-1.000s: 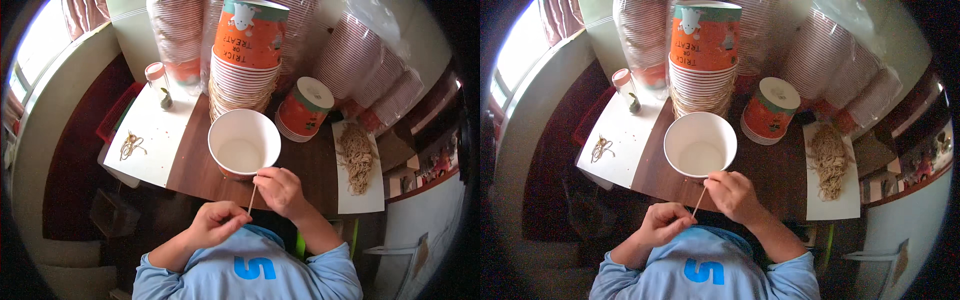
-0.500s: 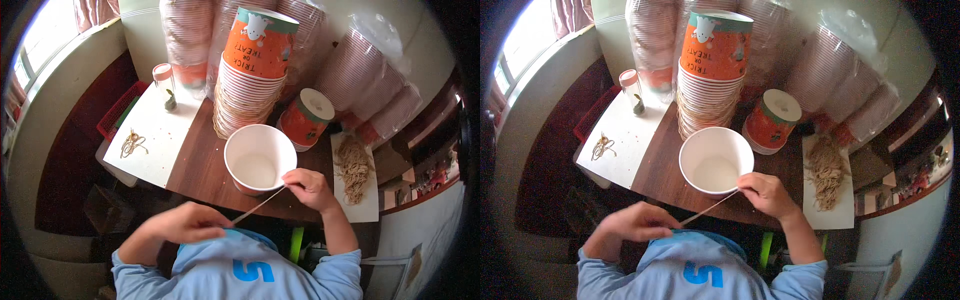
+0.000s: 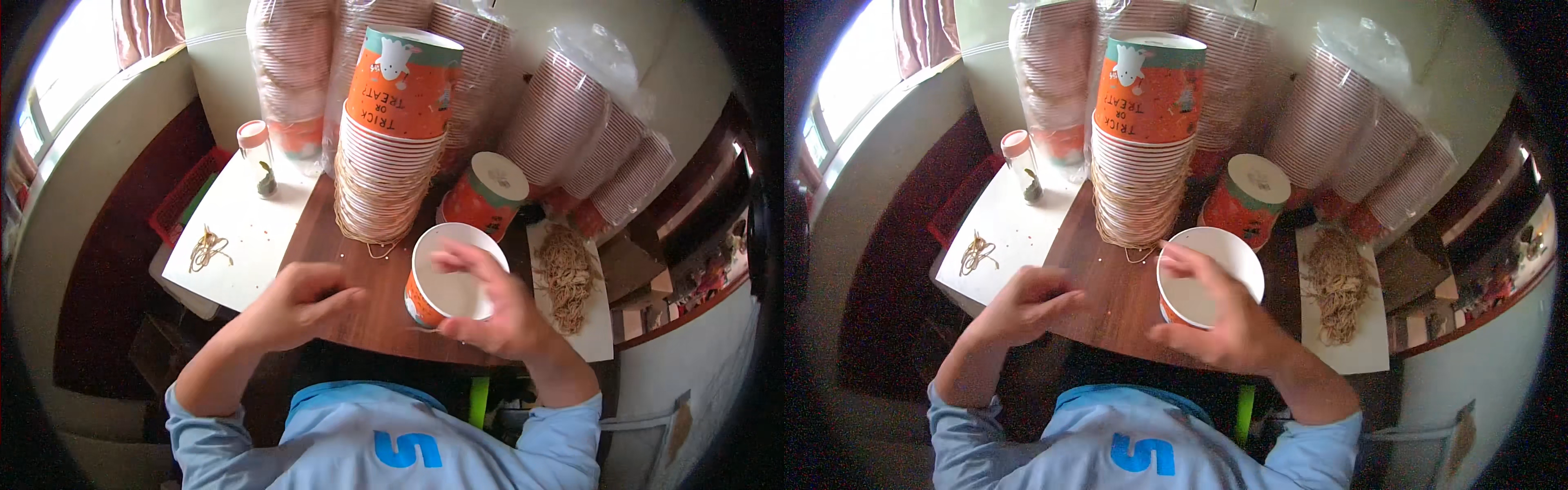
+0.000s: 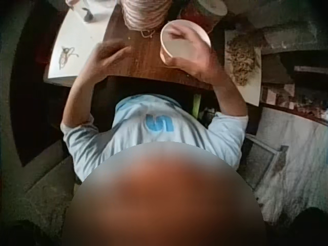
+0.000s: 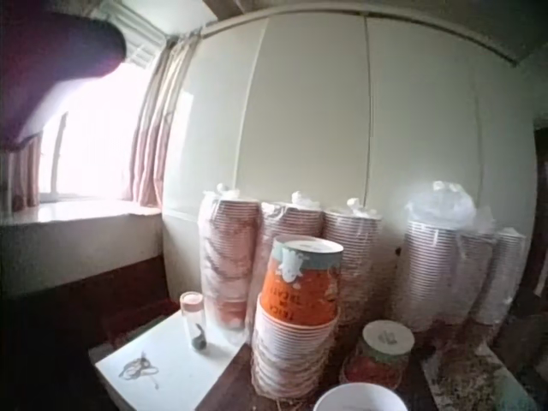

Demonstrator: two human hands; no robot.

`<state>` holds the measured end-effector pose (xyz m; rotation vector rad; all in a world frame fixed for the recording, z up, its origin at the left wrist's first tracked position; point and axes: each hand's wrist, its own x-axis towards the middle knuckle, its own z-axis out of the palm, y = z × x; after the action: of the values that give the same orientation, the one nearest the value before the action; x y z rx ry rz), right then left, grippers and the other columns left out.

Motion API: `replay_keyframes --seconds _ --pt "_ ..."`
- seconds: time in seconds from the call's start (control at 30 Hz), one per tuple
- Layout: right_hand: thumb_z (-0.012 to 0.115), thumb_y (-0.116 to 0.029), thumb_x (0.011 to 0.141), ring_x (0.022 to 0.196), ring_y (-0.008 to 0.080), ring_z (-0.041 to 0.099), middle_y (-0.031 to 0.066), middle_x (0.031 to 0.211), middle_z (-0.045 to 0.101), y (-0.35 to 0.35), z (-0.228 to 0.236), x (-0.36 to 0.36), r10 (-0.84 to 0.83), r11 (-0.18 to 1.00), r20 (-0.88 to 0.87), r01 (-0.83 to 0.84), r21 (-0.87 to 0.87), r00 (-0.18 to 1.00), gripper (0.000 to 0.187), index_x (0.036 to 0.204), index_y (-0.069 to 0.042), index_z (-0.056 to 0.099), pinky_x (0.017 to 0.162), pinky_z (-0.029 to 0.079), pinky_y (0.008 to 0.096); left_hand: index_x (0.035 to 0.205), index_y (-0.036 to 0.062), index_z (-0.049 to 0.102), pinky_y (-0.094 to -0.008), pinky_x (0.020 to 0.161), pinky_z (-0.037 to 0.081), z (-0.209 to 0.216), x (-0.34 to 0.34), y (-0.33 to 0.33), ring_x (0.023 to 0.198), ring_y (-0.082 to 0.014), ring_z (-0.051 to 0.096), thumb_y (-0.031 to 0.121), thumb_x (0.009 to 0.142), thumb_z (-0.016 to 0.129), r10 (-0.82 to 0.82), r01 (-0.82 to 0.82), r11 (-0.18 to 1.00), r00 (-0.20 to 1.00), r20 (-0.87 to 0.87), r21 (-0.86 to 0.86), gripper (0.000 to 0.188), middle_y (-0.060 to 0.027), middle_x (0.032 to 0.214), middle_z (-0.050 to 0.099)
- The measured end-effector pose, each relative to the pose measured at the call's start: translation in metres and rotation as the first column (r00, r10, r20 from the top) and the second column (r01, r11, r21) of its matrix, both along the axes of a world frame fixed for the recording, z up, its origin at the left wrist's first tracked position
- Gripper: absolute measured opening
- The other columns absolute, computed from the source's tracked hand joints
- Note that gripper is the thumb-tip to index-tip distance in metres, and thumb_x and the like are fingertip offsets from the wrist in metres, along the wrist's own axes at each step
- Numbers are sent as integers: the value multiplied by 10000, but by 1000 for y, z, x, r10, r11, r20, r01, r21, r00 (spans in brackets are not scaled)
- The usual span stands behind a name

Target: Applying rubber bands to stacks of paper bowls for packaging.

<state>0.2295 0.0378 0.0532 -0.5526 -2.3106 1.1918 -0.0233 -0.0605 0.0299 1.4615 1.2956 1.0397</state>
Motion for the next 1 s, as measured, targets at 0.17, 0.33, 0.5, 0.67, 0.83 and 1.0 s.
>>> replay_keyframes --seconds 0.17,0.33,0.5,0.67,0.83,1.0 --pt "641 -183 867 1073 155 534 136 1154 557 10 -23 -44 77 818 -193 -172 -549 978 534 1296 26 401 926 431 279 987 -20 641 -223 678 467 5 38 50 765 -68 568 209 925 567 -112 97 992 966 232 75 248 -29 843 643" --pt "601 -117 891 779 67 594 16 828 658 31 -29 -20 -123 953 47 131 -274 991 141 914 12 654 706 480 228 1021 -11 620 -268 701 493 -18 32 60 741 -144 603 324 954 491 22 236 907 802 597 -350 365 -69 868 638" --pt "627 -137 877 770 43 567 -3 831 653 37 -29 -5 -162 948 63 173 -267 985 141 899 -4 669 701 468 215 1054 0 608 -268 723 494 -55 29 52 746 -147 601 340 949 495 -17 439 799 700 714 -411 374 -87 904 635" --pt "610 -134 890 725 45 570 -6 772 653 36 -29 3 -187 943 56 196 -269 981 141 885 -2 658 650 479 229 1009 7 627 -228 651 500 -65 33 44 719 -123 604 219 923 565 -29 518 760 629 777 -391 237 -69 850 642" --pt "661 -155 824 936 159 582 82 1010 625 33 -15 16 -219 959 340 137 250 915 231 1011 -24 624 812 467 315 868 16 635 -191 522 433 -64 35 39 630 -55 553 191 901 609 -58 357 852 792 608 -383 180 8 722 599" --pt "714 -198 740 1149 309 492 177 1211 518 21 -11 1 33 944 84 -59 325 996 612 1275 -39 463 1011 361 395 891 1 638 -194 528 411 -38 39 41 627 -34 505 171 914 577 -186 335 877 898 399 -345 183 27 692 564"
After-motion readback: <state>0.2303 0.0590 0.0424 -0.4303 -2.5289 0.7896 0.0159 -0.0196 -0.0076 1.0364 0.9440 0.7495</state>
